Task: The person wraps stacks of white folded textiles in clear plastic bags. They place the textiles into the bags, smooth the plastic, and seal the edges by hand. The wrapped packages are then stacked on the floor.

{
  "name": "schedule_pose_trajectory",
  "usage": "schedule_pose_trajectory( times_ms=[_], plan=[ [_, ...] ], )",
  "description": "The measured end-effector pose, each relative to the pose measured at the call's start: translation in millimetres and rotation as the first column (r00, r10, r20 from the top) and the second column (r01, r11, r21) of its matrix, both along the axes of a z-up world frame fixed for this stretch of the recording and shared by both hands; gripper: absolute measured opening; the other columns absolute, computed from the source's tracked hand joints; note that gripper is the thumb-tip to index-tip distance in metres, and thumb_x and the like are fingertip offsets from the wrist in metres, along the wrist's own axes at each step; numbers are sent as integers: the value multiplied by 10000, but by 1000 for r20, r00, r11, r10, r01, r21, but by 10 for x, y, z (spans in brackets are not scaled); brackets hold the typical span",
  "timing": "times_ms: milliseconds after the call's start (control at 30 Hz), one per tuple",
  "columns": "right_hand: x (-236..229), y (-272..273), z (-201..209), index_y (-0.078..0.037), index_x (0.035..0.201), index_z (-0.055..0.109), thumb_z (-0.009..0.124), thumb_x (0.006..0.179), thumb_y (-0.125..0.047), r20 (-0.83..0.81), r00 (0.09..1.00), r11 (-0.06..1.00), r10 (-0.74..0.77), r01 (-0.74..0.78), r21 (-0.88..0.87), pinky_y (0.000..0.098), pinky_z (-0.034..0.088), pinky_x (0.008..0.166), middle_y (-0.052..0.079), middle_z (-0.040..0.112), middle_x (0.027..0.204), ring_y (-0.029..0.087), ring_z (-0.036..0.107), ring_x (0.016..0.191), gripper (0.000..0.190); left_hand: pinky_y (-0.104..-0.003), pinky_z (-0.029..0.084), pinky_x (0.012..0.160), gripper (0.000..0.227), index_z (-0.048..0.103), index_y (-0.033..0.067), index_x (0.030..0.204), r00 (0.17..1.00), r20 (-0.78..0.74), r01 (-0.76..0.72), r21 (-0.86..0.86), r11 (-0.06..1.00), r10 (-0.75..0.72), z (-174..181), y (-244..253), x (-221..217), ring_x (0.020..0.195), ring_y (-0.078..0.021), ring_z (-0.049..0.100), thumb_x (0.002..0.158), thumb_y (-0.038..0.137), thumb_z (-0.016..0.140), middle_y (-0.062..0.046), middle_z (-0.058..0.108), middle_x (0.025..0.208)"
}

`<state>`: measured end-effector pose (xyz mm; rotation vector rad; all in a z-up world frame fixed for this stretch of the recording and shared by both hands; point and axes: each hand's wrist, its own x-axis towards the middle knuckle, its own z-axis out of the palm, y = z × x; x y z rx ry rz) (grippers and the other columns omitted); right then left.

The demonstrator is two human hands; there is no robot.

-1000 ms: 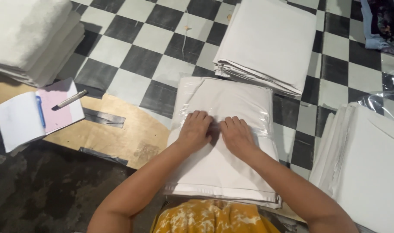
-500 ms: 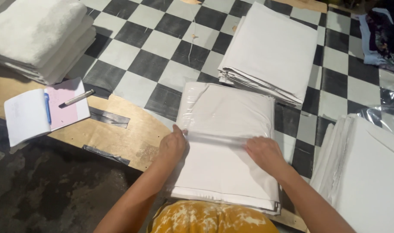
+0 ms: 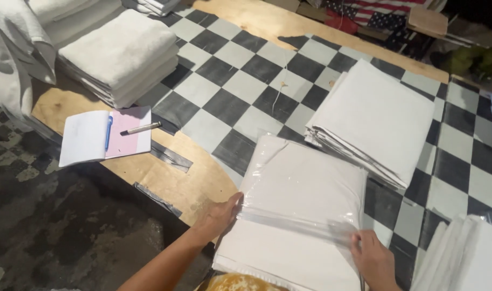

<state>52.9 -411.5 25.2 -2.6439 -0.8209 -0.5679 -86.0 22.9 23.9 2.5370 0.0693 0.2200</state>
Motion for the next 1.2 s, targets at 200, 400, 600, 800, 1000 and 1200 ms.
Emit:
schedule_pose_trajectory(
  times_ms=[200,400,600,800,1000,1200],
  plan=[
    [99,-377,-766,-70,1202,649,709,948,-257,-143,958,954,-248,268,137,349,567,722,98,717,994,247,733,833,322,-457,446,944,365,593,62,1317,984,117,-140,7,990,138,-280,74,119,1014,-330,623,961,131,556,-141,696,1069],
    [40,-506,-1349,17,1279,612,553,1001,-256,-829,557,594,-58,686,420,386,542,781,169,702,1000,293,682,866,394,-457,397,1030,397,555,63,1342,940,160,-316,69,946,302,-671,-24,239,1152,-314,582,947,74,514,-109,627,1227],
    [-215,-233,-1254,4,1233,657,510,1053,-317,-819,187,197,542,919,340,409,560,753,130,703,1014,265,670,882,396,-343,565,903,608,347,39,1453,822,-63,-438,-706,557,566,-1071,-422,188,1063,-251,598,903,51,604,-189,518,1233],
    [-603,-474,-980,-38,1269,635,475,1025,-320,-750,192,147,634,921,360,423,587,795,127,708,1092,261,691,940,405,-399,620,782,535,335,81,1426,791,-539,-553,-832,-37,290,-893,-533,103,964,-270,692,954,207,552,-201,612,1193],
    [-544,-587,-875,-33,1190,622,579,927,-279,-895,444,471,-45,800,373,390,570,805,164,703,1052,303,689,937,362,-375,599,745,548,381,93,1324,798,-477,-564,-381,732,367,-91,-464,-496,891,-273,735,896,214,701,-119,619,1226],
    [-453,-390,-294,-10,1011,620,793,753,27,-418,904,791,-84,315,524,294,542,827,96,665,1049,223,673,941,313,-410,529,782,194,623,64,888,932,287,-182,-159,970,222,80,-174,-301,918,-288,648,823,73,805,-73,641,1006]
  ],
)
